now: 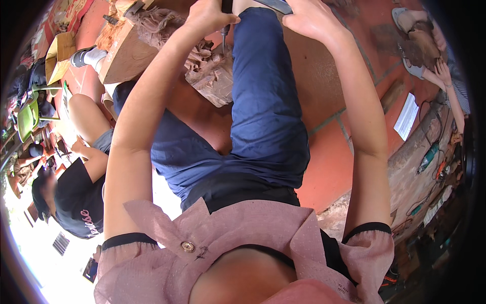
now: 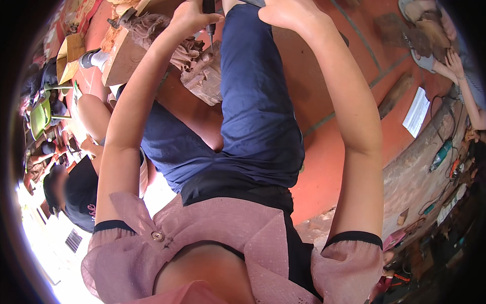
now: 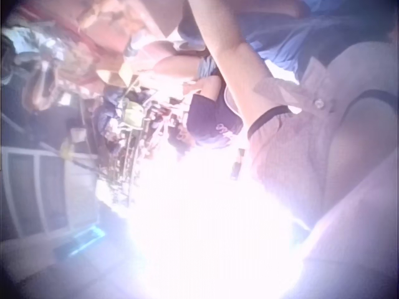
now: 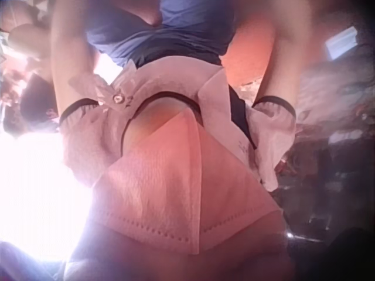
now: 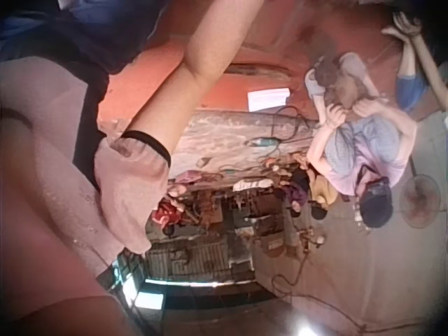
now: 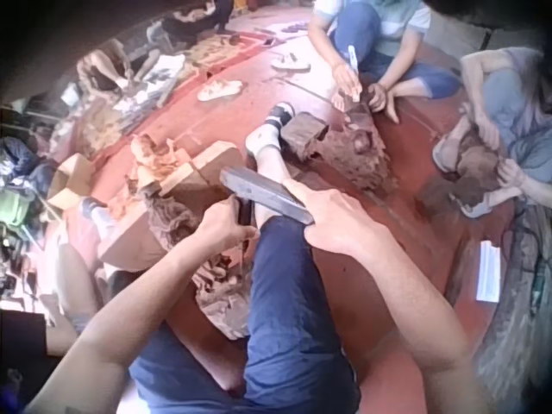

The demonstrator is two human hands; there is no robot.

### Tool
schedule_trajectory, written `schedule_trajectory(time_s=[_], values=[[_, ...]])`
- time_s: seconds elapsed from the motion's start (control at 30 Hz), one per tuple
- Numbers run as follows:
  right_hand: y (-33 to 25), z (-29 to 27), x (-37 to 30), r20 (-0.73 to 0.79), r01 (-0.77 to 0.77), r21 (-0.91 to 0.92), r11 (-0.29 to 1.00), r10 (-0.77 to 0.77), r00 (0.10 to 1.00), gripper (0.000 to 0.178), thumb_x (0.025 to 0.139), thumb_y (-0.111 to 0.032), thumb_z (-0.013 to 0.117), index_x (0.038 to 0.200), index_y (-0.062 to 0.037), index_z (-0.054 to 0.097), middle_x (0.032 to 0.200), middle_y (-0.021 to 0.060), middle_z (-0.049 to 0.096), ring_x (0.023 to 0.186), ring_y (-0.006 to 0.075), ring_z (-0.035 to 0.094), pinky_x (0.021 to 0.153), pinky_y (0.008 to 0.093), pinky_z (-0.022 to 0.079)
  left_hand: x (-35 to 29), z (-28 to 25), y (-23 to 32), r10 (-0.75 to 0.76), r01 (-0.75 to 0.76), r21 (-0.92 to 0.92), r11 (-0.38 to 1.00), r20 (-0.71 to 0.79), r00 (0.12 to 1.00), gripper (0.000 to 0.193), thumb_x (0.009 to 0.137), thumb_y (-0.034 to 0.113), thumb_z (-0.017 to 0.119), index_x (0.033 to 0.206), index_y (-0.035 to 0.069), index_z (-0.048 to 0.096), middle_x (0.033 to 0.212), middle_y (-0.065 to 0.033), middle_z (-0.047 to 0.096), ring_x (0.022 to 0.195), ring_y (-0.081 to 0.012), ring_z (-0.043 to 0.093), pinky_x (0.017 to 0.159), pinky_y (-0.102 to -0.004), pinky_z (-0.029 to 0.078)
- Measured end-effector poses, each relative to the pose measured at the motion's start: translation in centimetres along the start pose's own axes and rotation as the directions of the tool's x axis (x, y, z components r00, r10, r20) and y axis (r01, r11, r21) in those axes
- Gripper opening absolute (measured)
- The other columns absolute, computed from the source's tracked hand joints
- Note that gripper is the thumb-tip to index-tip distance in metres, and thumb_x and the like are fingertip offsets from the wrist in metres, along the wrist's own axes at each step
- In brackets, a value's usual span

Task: The person sits on the floor and carves a wooden object using a chisel and mallet. They repeatedly strike the chisel to shape the wood, occasionally adjusting the tool and the piece.

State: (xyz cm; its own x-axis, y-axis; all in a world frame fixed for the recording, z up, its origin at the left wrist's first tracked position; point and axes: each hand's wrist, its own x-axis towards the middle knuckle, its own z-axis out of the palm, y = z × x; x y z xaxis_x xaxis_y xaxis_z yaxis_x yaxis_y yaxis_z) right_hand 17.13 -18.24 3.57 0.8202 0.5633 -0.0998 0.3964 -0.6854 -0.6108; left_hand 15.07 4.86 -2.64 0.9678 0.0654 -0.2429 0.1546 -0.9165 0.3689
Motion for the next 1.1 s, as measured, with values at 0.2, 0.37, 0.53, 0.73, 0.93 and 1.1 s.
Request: schedule_trajectory(time_s=[0.2, 0.37, 0.53, 0.73, 0.93, 1.1], values=[[0.6, 1.2, -2.0, -0.014, 0.067, 0.039, 0.997, -0.066, 0.998, 0.079, 0.071, -0.002, 0.055, 0.147, -0.0126, 0.034, 0.118, 0.0291, 0.060, 0.111, 0.0435, 0.058, 0.093, 0.0472, 0.048, -1.8, -0.5, 0.4, 0.014, -0.026, -0.127, 0.992, -0.097, 0.995, 0.058, 0.066, 0.029, 0.084, 0.109, 0.000, 0.058, 0.102, -0.0235, 0.066, 0.099, -0.0382, 0.064, 0.088, -0.0427, 0.051], [-0.6, 0.8, -4.3, -0.058, -0.026, 0.141, 0.990, 0.035, 0.998, 0.080, 0.072, -0.001, 0.058, 0.147, -0.0107, 0.034, 0.120, 0.0274, 0.060, 0.111, 0.0403, 0.061, 0.091, 0.0439, 0.049, -6.5, -3.5, -0.4, -0.002, -0.093, -0.646, 0.757, -0.145, 0.989, 0.046, 0.071, 0.007, 0.082, 0.108, 0.001, 0.056, 0.089, -0.0080, 0.063, 0.086, -0.0157, 0.062, 0.078, -0.0298, 0.052], [-2.3, 0.3, -5.8, -0.003, -0.094, 0.288, 0.953, 0.099, 0.995, 0.081, 0.071, 0.000, 0.060, 0.148, -0.0096, 0.034, 0.121, 0.0267, 0.061, 0.113, 0.0358, 0.061, 0.091, 0.0393, 0.049, -7.0, -1.5, -4.6, 0.081, -0.246, -0.642, 0.726, -0.276, 0.958, 0.058, 0.071, 0.003, 0.082, 0.120, 0.001, 0.051, 0.097, -0.0031, 0.059, 0.090, -0.0119, 0.056, 0.080, -0.0299, 0.051], [-4.0, 0.1, -6.2, -0.117, 0.181, 0.181, 0.967, -0.162, 0.980, 0.084, 0.070, 0.001, 0.062, 0.148, -0.0051, 0.033, 0.130, 0.0265, 0.055, 0.119, 0.0336, 0.058, 0.096, 0.0372, 0.047, -8.2, -2.3, -2.9, 0.082, -0.186, -0.527, 0.829, -0.215, 0.973, 0.057, 0.072, 0.006, 0.082, 0.120, 0.005, 0.052, 0.094, -0.0064, 0.061, 0.086, -0.0143, 0.058, 0.077, -0.0305, 0.052], [-6.3, -0.9, -5.8, -0.280, 0.256, 0.200, 0.946, -0.195, 0.940, 0.084, 0.070, 0.003, 0.059, 0.149, -0.0038, 0.032, 0.135, 0.0258, 0.052, 0.129, 0.0326, 0.052, 0.105, 0.0354, 0.040, -8.5, -2.0, -0.7, 0.188, -0.249, -0.524, 0.815, -0.169, 0.968, 0.044, 0.073, 0.002, 0.078, 0.109, 0.006, 0.052, 0.086, -0.0093, 0.060, 0.077, -0.0180, 0.060, 0.070, -0.0328, 0.052], [-5.2, 0.4, -5.3, -0.302, 0.254, 0.075, 0.964, -0.220, 0.927, 0.083, 0.072, 0.003, 0.059, 0.150, -0.0071, 0.030, 0.130, 0.0283, 0.054, 0.123, 0.0381, 0.054, 0.102, 0.0398, 0.043, -8.7, -2.5, 1.7, 0.226, -0.284, -0.338, 0.897, -0.203, 0.953, 0.038, 0.070, 0.001, 0.077, 0.100, 0.005, 0.054, 0.086, -0.0143, 0.061, 0.080, -0.0286, 0.062, 0.072, -0.0362, 0.051]])
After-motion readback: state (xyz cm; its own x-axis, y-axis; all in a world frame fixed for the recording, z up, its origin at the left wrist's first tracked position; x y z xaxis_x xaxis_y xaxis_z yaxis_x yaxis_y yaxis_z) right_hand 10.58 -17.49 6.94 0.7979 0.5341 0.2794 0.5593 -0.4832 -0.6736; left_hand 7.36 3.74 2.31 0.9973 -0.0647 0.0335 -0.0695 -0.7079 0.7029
